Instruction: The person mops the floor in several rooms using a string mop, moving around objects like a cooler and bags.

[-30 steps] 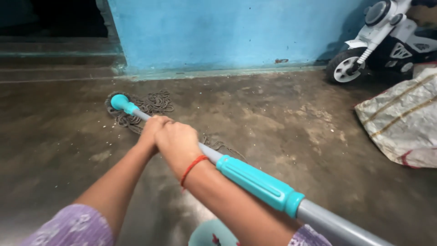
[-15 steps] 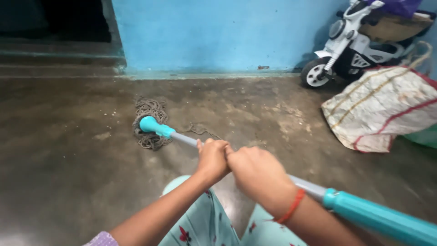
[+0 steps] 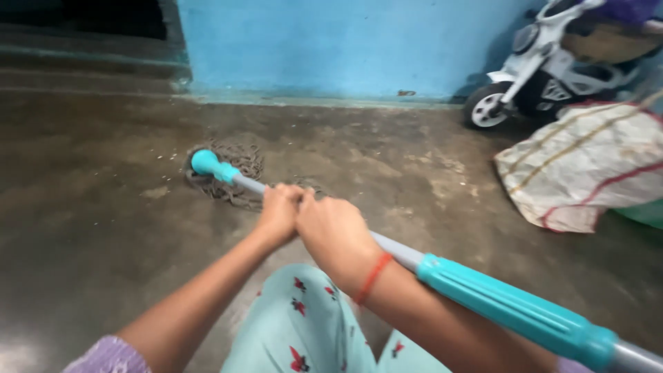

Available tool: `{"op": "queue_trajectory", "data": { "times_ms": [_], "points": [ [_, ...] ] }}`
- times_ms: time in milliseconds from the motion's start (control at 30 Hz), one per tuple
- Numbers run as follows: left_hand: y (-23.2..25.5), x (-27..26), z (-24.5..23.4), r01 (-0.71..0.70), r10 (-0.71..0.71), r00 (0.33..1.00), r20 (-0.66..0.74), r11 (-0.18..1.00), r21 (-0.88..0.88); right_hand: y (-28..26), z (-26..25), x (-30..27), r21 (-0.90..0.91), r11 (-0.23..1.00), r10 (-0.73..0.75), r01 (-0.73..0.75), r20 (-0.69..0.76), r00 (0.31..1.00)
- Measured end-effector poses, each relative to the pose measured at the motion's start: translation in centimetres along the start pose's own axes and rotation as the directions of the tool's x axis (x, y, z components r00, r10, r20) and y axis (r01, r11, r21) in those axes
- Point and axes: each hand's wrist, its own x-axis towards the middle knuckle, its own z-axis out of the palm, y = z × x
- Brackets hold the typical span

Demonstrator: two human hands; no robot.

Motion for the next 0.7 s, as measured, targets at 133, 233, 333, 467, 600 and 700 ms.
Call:
{"op": "queue_trajectory", "data": {
  "times_ms": [133,233,333,467,600,700],
  "points": [
    [-10.7,4.8,-3.0,-0.015,0.015,1.000,0.006,1.000,0.025,-4.0,4.3,11.0,0.035,0.998,0.061,-0.060,-0.052,0.997],
    [-17.5,9.0,-5.2,-0.051,0.053,0.998,0.040,0.998,-0.038,-6.9,5.9,18.5,-0.006,0.994,0.107,-0.107,0.054,0.993],
    [-22.3,12.0,-6.6,0.141,-0.125,0.981,0.149,0.985,-0.098,-7.9,6.8,23.5,-0.017,0.998,0.063,-0.061,0.168,0.984],
    [-24.9,14.1,-6.1,0.098,-0.089,0.970,0.225,0.995,-0.027,-7.3,7.8,25.6,0.057,0.994,0.078,-0.092,0.210,0.975],
    [-23.5,13.5,-5.2,0.007,-0.030,0.971,0.239,0.995,0.097,-5.8,7.2,23.7,0.095,0.992,0.060,-0.087,0.257,0.965],
    [-21.2,10.7,-4.2,0.029,-0.039,0.976,0.214,0.998,0.051,-5.8,7.0,20.1,0.117,0.988,0.066,-0.103,0.283,0.957]
  ]
}}
